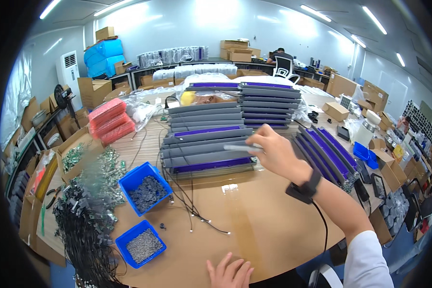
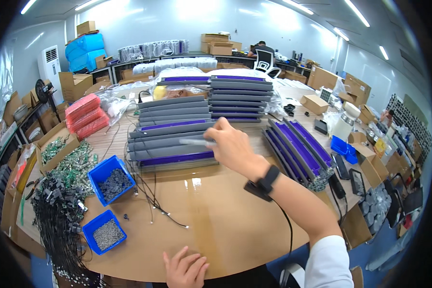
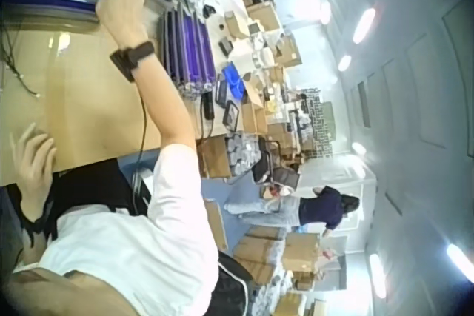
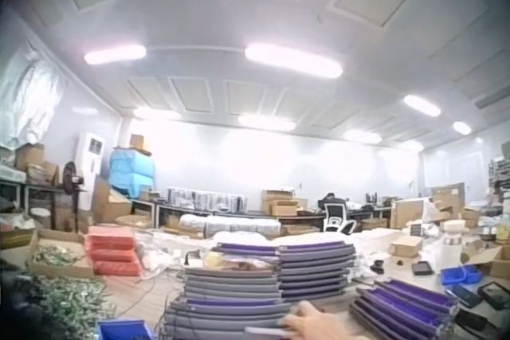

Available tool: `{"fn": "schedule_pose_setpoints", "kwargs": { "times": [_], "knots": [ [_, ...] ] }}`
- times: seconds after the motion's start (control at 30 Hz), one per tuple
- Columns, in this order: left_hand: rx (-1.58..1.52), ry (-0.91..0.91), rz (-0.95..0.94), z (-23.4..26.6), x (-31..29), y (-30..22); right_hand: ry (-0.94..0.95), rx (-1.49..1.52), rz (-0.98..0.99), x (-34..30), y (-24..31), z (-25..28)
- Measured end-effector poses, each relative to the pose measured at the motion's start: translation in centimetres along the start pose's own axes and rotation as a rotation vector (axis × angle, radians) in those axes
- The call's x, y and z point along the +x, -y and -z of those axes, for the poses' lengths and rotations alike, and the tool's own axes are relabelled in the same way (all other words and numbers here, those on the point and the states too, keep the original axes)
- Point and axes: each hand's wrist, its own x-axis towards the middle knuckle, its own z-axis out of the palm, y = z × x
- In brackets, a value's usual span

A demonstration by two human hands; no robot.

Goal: The person uses a metal tool to press down on the internal components of a purple electronic device. They repeat this action on multiple units, moving each finished device to a stack on the table. The person handles the devices one at a time, using the tool to ensure the internal parts are seated correctly.

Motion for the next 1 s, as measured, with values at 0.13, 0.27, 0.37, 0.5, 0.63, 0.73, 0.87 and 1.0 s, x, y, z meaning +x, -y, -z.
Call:
{"fn": "schedule_pose_setpoints", "kwargs": {
  "times": [0.13,0.27,0.37,0.5,0.63,0.73,0.87,1.0],
  "knots": [
    [0.013,-0.029,-0.013,-0.1,-0.2,0.2,0.048,-0.063,0.012,5.3,-0.5,-6.0],
    [-0.014,-0.047,0.002,-0.1,-0.4,0.1,0.241,-0.092,0.053,7.2,-0.9,-8.8],
    [-0.019,-0.062,-0.001,-0.2,-0.5,0.3,0.303,-0.206,0.093,7.1,-1.1,-9.4],
    [0.003,0.005,0.001,0.4,-0.6,0.5,0.284,-0.358,0.131,6.9,-0.4,-8.9],
    [0.018,-0.003,-0.01,0.1,-0.7,0.4,0.267,-0.415,0.145,6.9,-0.8,-9.2],
    [0.038,-0.001,-0.014,0.0,-0.6,0.3,0.289,-0.435,0.174,7.2,-1.2,-9.3],
    [0.046,-0.02,-0.03,-0.1,-0.7,0.4,0.265,-0.372,0.203,6.7,-1.1,-8.3],
    [0.051,-0.015,-0.034,-0.1,-0.8,0.4,0.204,-0.395,0.22,5.2,-1.0,-7.5]
  ]
}}
